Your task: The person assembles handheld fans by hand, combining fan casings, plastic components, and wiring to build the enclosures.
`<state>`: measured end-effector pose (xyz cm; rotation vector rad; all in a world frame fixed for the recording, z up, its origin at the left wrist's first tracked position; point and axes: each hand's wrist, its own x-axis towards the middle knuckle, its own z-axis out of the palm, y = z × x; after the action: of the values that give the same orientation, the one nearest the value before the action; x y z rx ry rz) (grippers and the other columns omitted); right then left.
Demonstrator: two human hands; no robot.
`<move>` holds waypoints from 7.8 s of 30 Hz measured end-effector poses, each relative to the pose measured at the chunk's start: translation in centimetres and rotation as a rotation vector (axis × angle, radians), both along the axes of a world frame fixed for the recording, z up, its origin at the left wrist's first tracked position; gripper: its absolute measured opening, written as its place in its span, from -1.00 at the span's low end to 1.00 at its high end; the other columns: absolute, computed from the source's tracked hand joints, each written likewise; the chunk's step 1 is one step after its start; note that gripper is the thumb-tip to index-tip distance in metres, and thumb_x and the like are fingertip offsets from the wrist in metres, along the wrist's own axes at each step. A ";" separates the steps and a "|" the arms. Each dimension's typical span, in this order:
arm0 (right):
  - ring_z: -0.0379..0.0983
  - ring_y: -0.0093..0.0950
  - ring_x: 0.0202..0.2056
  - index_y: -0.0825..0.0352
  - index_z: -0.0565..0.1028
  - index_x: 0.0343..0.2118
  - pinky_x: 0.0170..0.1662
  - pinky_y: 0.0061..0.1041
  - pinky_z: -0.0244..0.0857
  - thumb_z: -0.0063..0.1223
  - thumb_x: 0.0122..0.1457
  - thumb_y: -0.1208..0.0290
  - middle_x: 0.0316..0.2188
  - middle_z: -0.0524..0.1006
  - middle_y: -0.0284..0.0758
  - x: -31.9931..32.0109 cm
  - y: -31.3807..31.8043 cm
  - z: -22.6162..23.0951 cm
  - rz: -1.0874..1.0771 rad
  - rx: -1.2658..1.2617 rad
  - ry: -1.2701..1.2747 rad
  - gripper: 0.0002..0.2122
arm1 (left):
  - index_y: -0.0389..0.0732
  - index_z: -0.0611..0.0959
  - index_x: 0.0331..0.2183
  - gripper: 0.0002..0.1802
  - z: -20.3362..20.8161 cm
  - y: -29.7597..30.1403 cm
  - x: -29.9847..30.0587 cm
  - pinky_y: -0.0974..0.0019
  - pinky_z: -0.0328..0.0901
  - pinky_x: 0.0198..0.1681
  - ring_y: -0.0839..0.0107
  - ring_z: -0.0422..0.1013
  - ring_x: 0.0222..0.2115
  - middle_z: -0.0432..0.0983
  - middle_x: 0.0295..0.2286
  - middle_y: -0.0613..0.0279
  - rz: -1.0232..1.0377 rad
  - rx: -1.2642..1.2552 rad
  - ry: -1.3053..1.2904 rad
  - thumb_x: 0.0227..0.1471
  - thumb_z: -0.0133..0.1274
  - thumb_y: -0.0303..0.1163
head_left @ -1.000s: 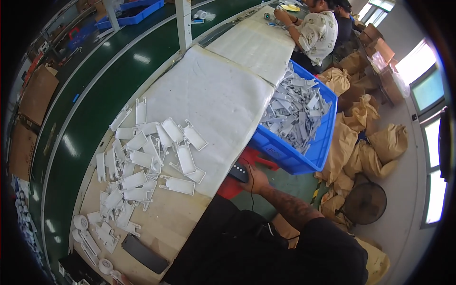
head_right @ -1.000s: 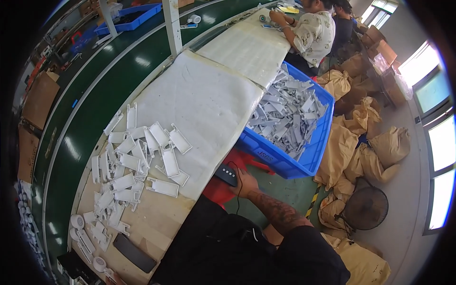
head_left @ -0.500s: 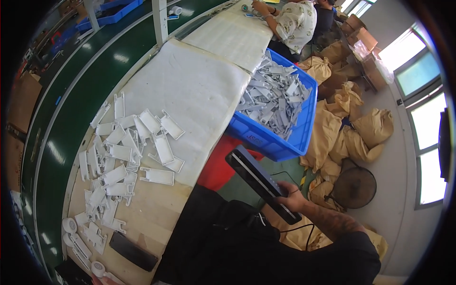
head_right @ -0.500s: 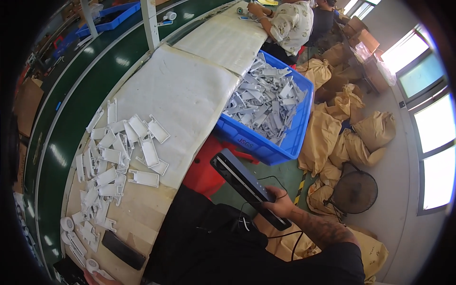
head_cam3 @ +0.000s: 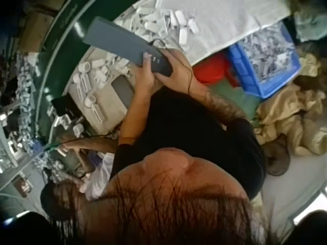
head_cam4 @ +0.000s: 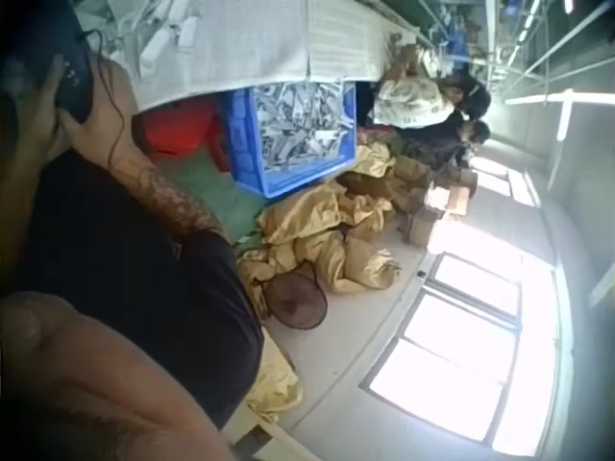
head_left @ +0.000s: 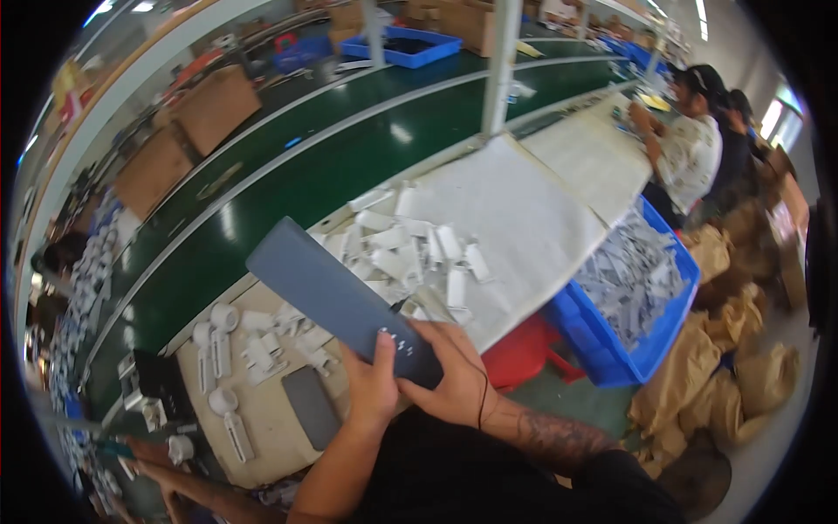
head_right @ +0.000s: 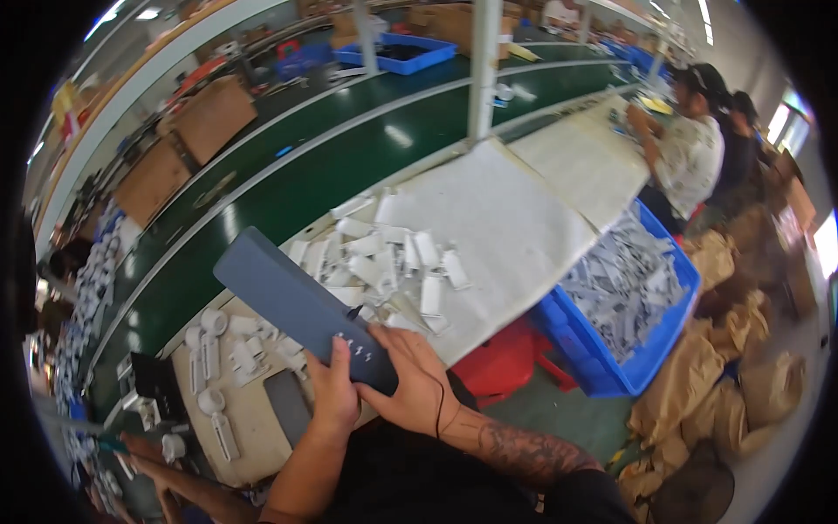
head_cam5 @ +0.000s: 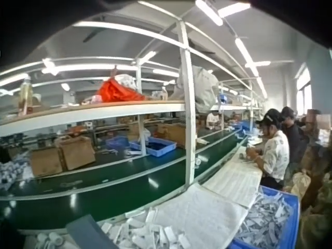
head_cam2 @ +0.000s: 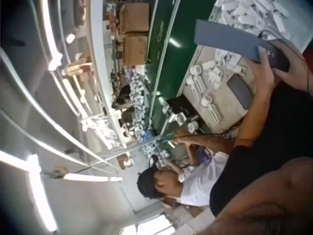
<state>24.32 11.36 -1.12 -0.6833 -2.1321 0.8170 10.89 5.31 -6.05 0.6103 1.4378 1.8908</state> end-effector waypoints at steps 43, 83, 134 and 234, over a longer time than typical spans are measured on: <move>0.45 -0.21 -0.51 0.36 0.47 -0.35 -0.42 -0.32 0.33 0.15 0.18 0.49 -0.51 0.48 -0.23 -8.2 -2.3 8.9 0.671 -0.121 0.315 -0.91 | -0.36 0.23 0.23 -0.03 10.3 -10.2 -7.3 0.22 0.39 -0.04 0.20 0.47 -0.10 0.40 0.03 -0.17 -0.169 0.487 -0.298 0.19 -0.31 0.36; 0.31 -0.47 -0.48 0.44 0.53 -0.10 -0.18 -0.42 0.24 -0.66 0.41 -0.13 -0.64 0.39 -0.37 -9.1 -1.6 5.0 0.999 -1.638 0.460 -0.28 | -0.48 0.21 0.14 0.06 9.5 -10.2 -7.1 0.06 0.52 -0.41 0.00 0.57 -0.44 0.54 -0.31 -0.22 -0.185 0.464 -0.536 0.14 -0.32 0.43; 0.47 -0.06 -0.54 0.36 0.52 -0.62 -0.41 -0.13 0.35 0.02 0.16 0.24 -0.64 0.52 -0.09 19.1 24.2 7.8 -0.384 0.714 -0.744 -0.68 | -0.10 -0.12 0.37 -0.19 5.2 -5.9 -18.9 0.11 0.38 0.06 0.17 0.39 -0.01 0.32 0.03 0.00 -0.732 0.153 -0.324 0.32 -0.21 0.03; 0.41 -0.36 -0.29 0.29 0.49 -0.36 -0.29 -0.39 0.34 0.26 -0.06 0.37 -0.37 0.39 -0.30 23.9 -9.1 -5.8 0.256 0.261 -0.728 -0.78 | -0.28 0.55 -0.10 -0.51 -0.7 -0.9 -3.7 0.46 0.44 -0.42 0.55 0.52 -0.48 0.58 -0.39 0.25 -0.402 -0.285 -0.260 0.17 0.12 -0.04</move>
<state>48.21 2.27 -6.93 -0.6336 -2.9654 0.4245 7.16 4.44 -6.80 0.4545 1.2725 1.3679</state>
